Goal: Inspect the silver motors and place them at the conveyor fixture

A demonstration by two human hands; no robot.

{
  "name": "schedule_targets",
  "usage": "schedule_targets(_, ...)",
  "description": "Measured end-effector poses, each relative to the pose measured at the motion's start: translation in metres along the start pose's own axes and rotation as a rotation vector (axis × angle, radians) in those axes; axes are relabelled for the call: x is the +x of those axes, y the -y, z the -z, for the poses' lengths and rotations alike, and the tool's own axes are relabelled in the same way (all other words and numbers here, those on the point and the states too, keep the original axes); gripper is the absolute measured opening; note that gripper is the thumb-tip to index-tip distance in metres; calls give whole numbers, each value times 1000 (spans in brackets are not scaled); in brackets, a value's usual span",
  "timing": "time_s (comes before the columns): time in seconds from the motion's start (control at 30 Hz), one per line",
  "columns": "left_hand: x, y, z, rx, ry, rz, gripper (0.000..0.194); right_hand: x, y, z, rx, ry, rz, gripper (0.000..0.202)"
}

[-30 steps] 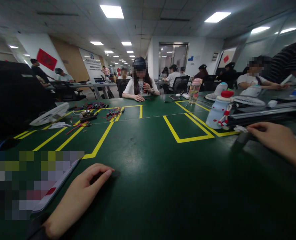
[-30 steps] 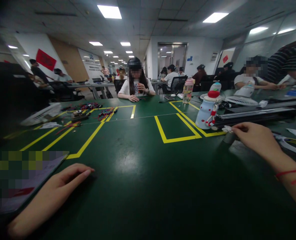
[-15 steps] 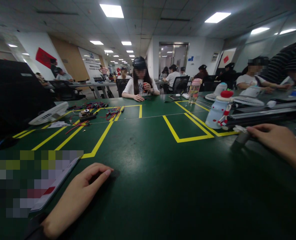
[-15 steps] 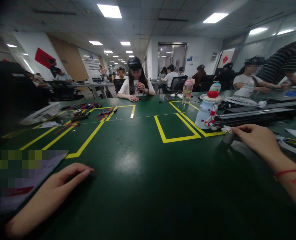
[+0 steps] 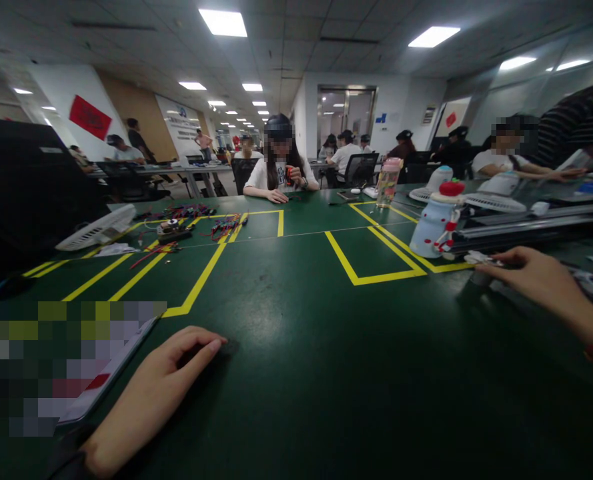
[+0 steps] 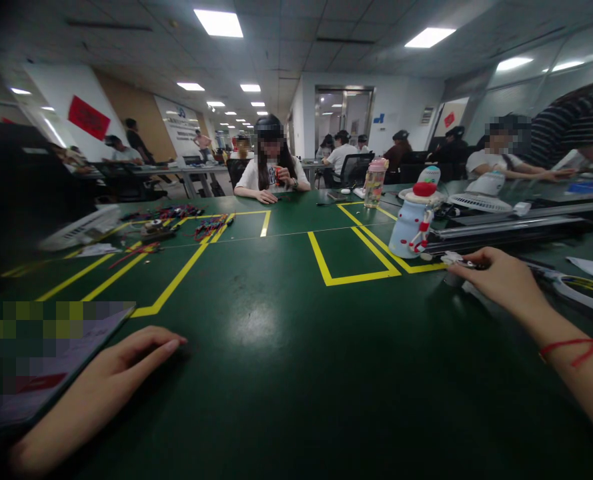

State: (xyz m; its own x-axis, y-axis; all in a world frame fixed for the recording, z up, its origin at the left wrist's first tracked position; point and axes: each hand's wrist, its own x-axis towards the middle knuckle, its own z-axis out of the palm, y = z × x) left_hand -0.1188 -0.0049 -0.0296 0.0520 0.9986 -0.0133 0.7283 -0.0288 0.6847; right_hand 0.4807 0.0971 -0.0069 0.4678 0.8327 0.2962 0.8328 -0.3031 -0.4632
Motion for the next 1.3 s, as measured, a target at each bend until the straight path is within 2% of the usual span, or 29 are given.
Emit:
schedule_targets(0.17, 1, 4, 0, 8, -6, -7, 30, -15, 16, -6, 97, -47, 8, 54)
schedule_targets(0.27, 2, 3, -3, 13, -15, -32, 31, -33, 48, -8, 252, -54, 28, 58)
schedule_targets(0.33, 2, -5, -8, 29, -26, -66, 30, -54, 80, -12, 384, 39, 68, 59)
schedule_targets(0.37, 1, -13, -11, 39, -26, -93, 31, -69, 98, -15, 470, 138, 94, 56)
schedule_targets(0.43, -1, -35, -20, 48, -40, -187, 33, -104, 136, -23, 724, 457, 102, 46)
schedule_targets(0.5, -5, -61, -31, 25, -61, -302, 39, -142, 169, -33, 1130, 930, -36, 38)
schedule_targets(0.57, -8, -86, -42, -10, -83, -406, 48, -177, 193, -43, 1440, 1312, -191, 32)
schedule_targets(0.63, -10, -103, -51, -66, -106, -507, 48, -203, 206, -52, 1577, 1496, -267, 27)
schedule_targets(0.7, -11, -111, -58, -120, -131, -571, 37, -218, 211, -59, 1632, 1577, -297, 26)
schedule_targets(0.83, -11, -109, -64, -148, -130, -571, 30, -226, 207, -67, 1613, 1637, -350, 29)
schedule_targets(1.1, -10, -106, -63, -156, -139, -573, 31, -225, 204, -70, 1614, 1607, -378, 30)
schedule_targets(1.13, -10, -106, -62, -139, -153, -557, 30, -224, 206, -68, 1620, 1559, -369, 29)
schedule_targets(1.2, -8, -105, -59, -82, -179, -512, 27, -220, 209, -60, 1617, 1383, -294, 26)
schedule_targets(1.3, -5, -105, -56, 20, -208, -458, 24, -214, 212, -47, 1451, 1054, 25, 26)
